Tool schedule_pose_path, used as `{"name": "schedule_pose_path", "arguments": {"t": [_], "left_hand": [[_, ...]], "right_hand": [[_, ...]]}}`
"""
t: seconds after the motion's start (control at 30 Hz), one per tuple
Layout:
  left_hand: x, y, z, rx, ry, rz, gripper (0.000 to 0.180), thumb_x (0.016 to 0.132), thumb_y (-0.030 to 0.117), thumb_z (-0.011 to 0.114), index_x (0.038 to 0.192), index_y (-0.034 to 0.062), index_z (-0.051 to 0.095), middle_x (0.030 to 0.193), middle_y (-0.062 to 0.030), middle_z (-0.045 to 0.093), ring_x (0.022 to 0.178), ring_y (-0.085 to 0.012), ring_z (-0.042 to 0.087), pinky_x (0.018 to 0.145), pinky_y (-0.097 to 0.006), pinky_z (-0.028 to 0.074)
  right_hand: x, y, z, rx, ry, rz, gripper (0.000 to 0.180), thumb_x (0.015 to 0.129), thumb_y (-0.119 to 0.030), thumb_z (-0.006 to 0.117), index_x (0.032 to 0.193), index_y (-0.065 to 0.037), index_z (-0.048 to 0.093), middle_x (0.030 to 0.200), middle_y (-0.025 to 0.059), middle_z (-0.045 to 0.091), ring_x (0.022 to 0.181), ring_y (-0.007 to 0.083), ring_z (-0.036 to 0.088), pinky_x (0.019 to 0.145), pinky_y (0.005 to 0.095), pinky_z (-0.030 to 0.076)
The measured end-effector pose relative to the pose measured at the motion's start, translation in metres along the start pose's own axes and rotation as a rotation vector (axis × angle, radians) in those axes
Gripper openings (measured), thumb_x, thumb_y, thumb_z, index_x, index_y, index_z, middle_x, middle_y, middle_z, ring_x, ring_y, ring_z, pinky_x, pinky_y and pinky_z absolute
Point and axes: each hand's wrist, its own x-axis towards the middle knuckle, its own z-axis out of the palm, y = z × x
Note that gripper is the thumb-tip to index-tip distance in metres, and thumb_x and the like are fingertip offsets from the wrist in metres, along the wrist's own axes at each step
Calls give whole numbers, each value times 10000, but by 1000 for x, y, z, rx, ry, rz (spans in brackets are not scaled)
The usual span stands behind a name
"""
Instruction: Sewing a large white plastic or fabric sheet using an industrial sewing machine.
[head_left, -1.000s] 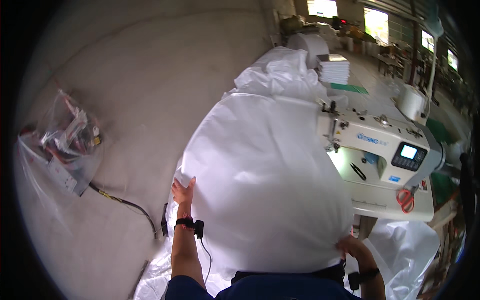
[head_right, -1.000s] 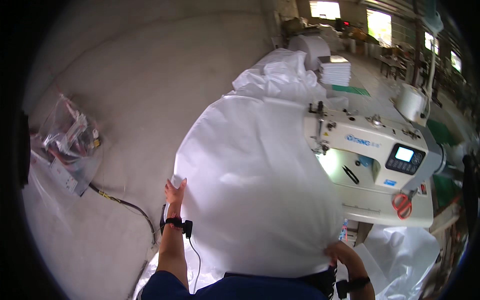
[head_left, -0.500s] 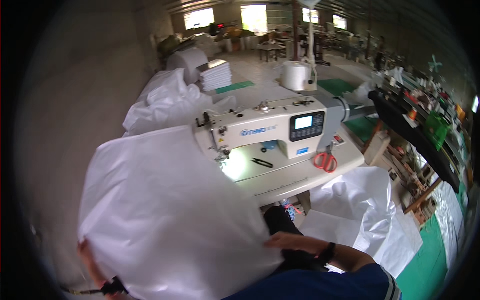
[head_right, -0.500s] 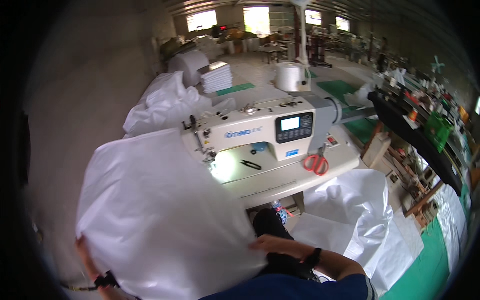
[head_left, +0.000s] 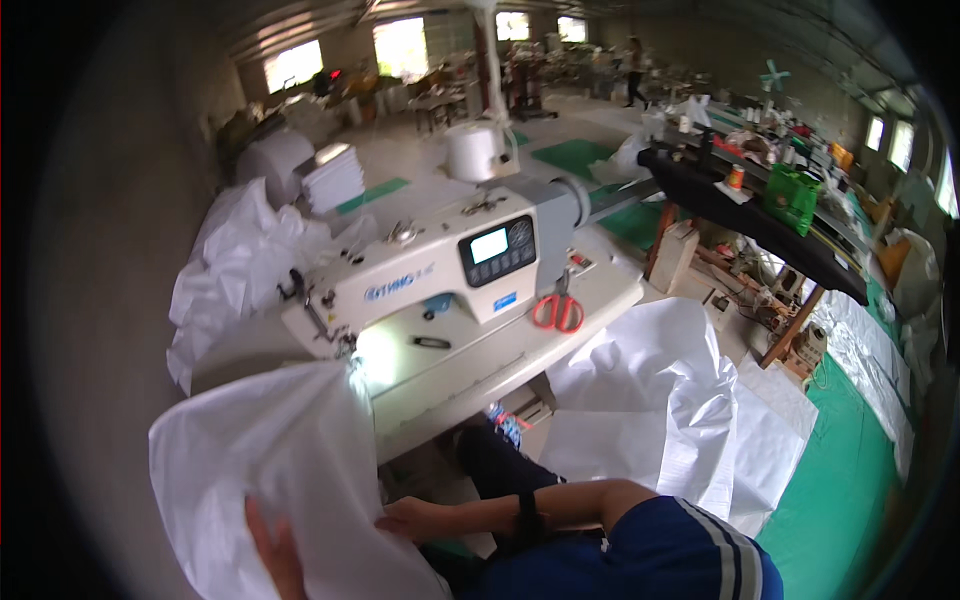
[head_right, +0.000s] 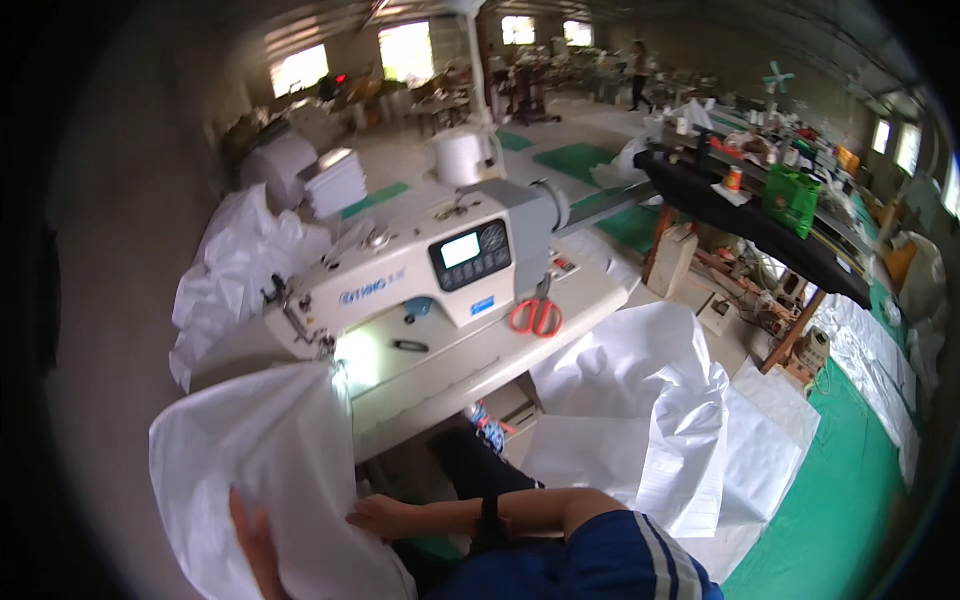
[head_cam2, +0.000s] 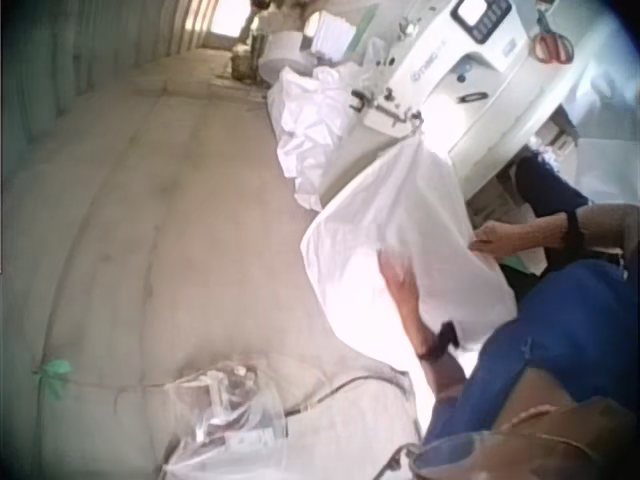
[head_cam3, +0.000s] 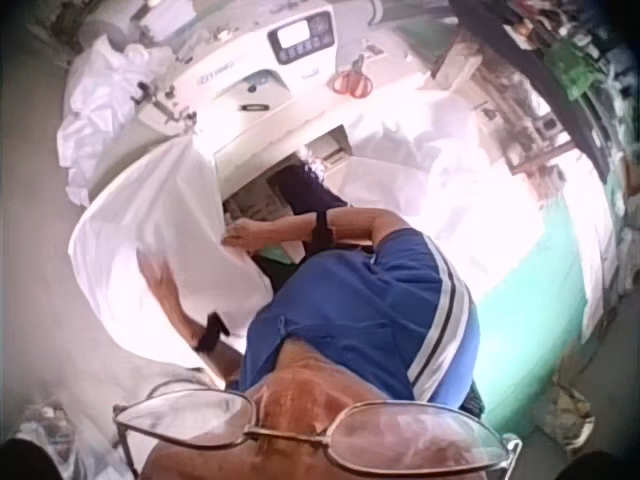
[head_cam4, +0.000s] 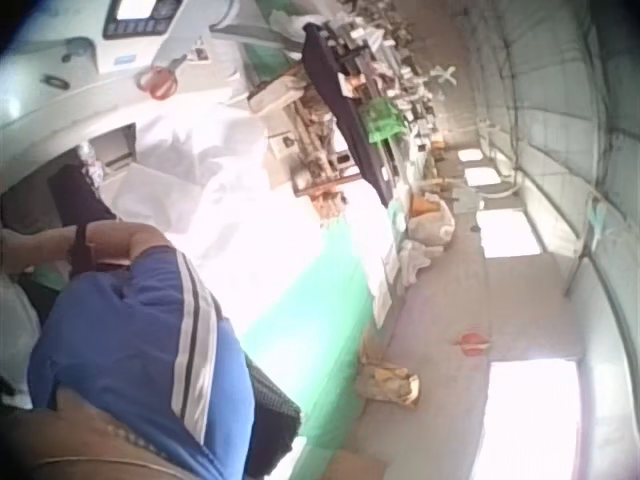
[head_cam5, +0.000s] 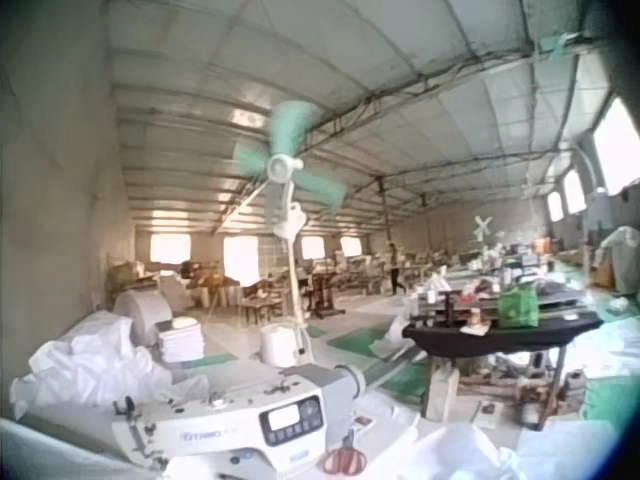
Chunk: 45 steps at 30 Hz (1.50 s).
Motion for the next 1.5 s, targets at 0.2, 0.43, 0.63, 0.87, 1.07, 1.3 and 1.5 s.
{"name": "schedule_pose_path", "arguments": {"t": [0.2,0.43,0.63,0.87,1.07,1.3,1.5], "left_hand": [[42,-55,76,490,-129,-82,432,842,325,579,1208,102,526,1301,-185,432,1215,-403,364,1011,-433,327],[84,-61,57,466,-288,-259,453,825,408,559,1226,201,518,1368,-60,395,1277,-309,328,952,-625,290],[142,-91,63,465,-449,-248,479,825,430,543,1251,218,491,1396,-23,360,1308,-228,293,927,-667,260],[224,-170,96,389,-547,-25,465,855,401,496,1278,213,452,1395,-30,349,1311,-219,279,979,-567,280],[219,-140,78,446,-543,-17,401,891,220,472,1271,94,456,1404,-65,342,1261,-212,367,995,-354,337],[144,42,-26,-222,-481,-134,319,853,43,512,1168,20,554,1091,-107,614,1021,-177,565,873,-266,426],[25,122,7,-352,-489,72,368,797,56,621,1160,38,566,1199,-178,550,1100,-329,537,912,-350,438]], "right_hand": [[-39,3,-43,-226,-408,-74,308,936,-299,471,1062,-55,609,893,74,654,831,144,617,777,291,485],[62,73,-75,-8,108,-246,362,925,-228,446,1241,-64,509,1205,109,544,1128,182,497,967,324,381],[111,59,-40,-275,-82,-440,408,936,-272,401,1279,-56,445,1316,108,449,1199,246,442,1032,382,317],[89,105,39,283,-266,-238,433,938,-313,396,1290,-64,432,1316,102,450,1201,242,439,1036,382,307],[69,75,31,755,-427,-50,456,939,-349,392,1299,-70,420,1315,98,451,1202,238,437,1039,382,299],[8,16,-49,1117,-343,-2,583,907,-503,407,1298,-71,405,1273,72,480,1170,199,458,993,372,345],[-9,27,-29,575,24,138,247,873,-225,578,1061,-66,597,949,9,614,840,91,580,739,241,462]]}}
